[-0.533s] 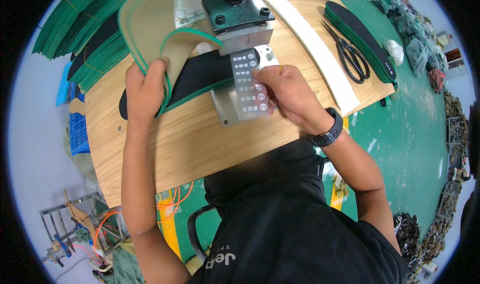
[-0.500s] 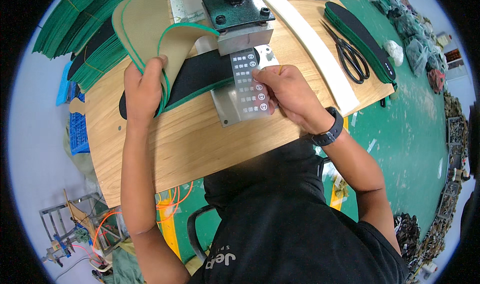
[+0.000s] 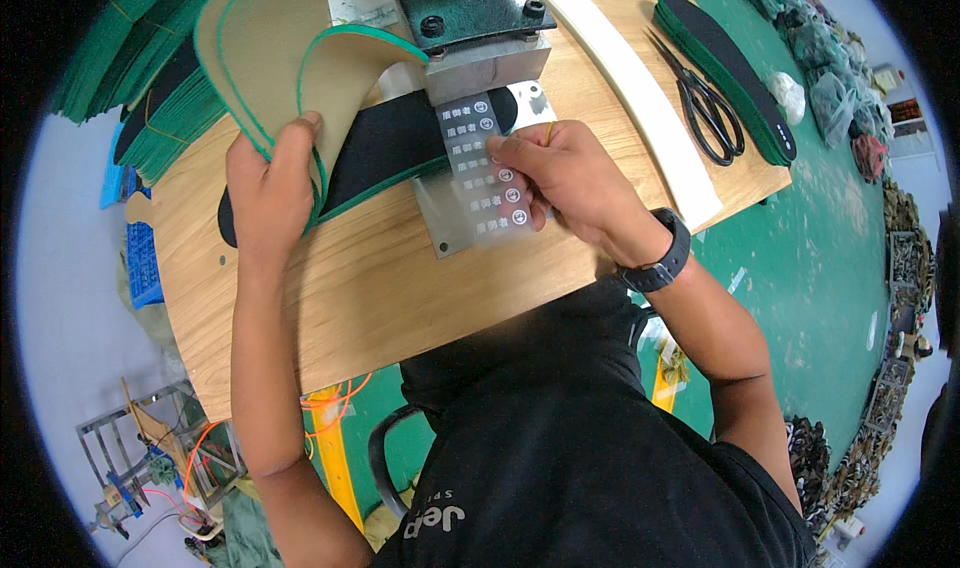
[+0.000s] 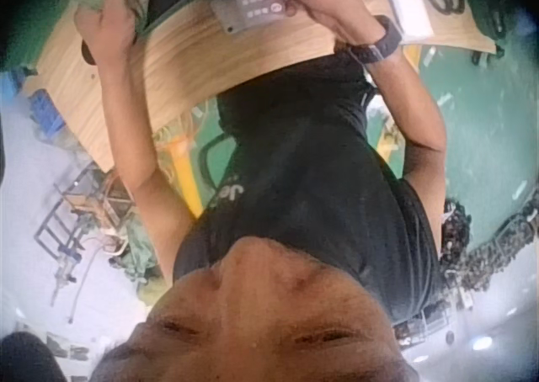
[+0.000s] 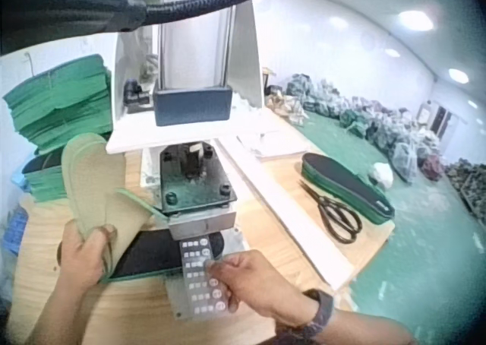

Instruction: The person removes a rubber band from a stack of insoles, cuts a strip of material labels with scissors, and uses a machine to press a logo onto the heel area of individual insoles.

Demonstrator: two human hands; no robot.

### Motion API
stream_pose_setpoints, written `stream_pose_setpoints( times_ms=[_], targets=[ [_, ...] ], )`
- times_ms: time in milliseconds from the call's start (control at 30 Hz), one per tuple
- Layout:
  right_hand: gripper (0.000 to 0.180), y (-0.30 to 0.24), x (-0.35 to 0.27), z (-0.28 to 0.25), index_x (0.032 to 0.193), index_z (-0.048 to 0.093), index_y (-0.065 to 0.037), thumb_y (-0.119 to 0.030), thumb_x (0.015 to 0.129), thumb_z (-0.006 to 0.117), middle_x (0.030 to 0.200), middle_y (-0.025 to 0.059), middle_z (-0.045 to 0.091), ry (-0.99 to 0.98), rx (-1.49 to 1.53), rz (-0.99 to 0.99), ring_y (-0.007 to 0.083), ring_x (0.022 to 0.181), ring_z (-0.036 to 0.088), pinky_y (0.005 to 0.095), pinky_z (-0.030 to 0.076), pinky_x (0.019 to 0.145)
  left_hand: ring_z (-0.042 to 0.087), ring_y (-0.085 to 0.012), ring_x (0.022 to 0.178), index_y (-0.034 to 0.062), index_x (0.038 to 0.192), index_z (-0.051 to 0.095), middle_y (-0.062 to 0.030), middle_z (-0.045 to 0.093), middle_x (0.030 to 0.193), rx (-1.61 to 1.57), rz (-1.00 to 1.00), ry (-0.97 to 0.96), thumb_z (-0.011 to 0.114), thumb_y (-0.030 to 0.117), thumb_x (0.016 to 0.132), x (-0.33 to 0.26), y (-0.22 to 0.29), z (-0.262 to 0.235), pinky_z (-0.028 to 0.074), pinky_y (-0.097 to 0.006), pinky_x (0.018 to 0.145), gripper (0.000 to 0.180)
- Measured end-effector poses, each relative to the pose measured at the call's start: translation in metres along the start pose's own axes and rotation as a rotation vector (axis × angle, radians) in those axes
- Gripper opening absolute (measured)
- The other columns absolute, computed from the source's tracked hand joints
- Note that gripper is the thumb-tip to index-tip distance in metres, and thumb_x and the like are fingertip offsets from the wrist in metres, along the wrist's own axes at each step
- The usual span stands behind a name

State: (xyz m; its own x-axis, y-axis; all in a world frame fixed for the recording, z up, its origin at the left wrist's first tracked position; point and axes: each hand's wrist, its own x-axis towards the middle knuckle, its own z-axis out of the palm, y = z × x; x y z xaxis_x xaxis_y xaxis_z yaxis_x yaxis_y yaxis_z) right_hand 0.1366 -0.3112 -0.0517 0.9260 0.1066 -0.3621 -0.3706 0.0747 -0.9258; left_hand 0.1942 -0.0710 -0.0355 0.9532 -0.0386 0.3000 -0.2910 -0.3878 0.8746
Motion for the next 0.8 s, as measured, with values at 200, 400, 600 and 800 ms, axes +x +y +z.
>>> stream_pose_setpoints(
  times_ms=[200, 400, 600, 800],
  targets=[
    [0.034, -0.002, 0.001, 0.003, 0.070, 0.060, 0.001, -0.025, 0.091, 0.058, 0.056, 0.0067, 0.058, 0.026, -0.059, 0.018, 0.0112, 0.042, 0.052, 0.0228, 0.042, 0.037, 0.055, -0.0156, 0.070, -0.0019, 0.089, 0.061, -0.0090, 0.059, 0.073, 0.140, -0.063, -0.093, 0.059, 0.020, 0.083, -0.005, 0.010, 0.005, 0.043, -0.027, 0.068, 0.023],
    [0.033, 0.002, 0.002, 0.003, 0.072, 0.060, 0.002, -0.024, 0.091, 0.057, 0.055, 0.0051, 0.056, 0.017, -0.048, -0.031, 0.0117, 0.043, 0.053, 0.0228, 0.042, 0.038, 0.059, -0.0349, 0.087, 0.0061, 0.105, 0.060, -0.0159, 0.064, 0.094, 0.432, 0.233, -0.319, 0.072, 0.026, 0.071, -0.006, 0.016, 0.014, 0.046, -0.038, 0.082, 0.041],
    [0.031, 0.001, -0.004, 0.004, 0.076, 0.059, 0.001, -0.025, 0.093, 0.054, 0.059, 0.0070, 0.059, 0.004, -0.048, -0.051, 0.0119, 0.045, 0.055, 0.0218, 0.043, 0.040, 0.058, -0.0376, 0.098, 0.0036, 0.115, 0.056, -0.0208, 0.061, 0.106, 0.589, 0.270, -0.347, 0.078, 0.029, 0.064, -0.006, 0.017, 0.017, 0.046, -0.041, 0.086, 0.061],
    [0.024, 0.002, -0.026, -0.003, 0.079, 0.059, -0.001, -0.021, 0.093, 0.054, 0.059, 0.0059, 0.059, 0.068, 0.002, -0.120, 0.0102, 0.044, 0.055, 0.0201, 0.040, 0.039, 0.060, -0.0360, 0.078, 0.0007, 0.099, 0.060, -0.0195, 0.063, 0.086, 0.477, 0.278, -0.343, 0.072, 0.023, 0.069, -0.002, 0.009, 0.008, 0.048, -0.040, 0.071, 0.040]
  ],
)
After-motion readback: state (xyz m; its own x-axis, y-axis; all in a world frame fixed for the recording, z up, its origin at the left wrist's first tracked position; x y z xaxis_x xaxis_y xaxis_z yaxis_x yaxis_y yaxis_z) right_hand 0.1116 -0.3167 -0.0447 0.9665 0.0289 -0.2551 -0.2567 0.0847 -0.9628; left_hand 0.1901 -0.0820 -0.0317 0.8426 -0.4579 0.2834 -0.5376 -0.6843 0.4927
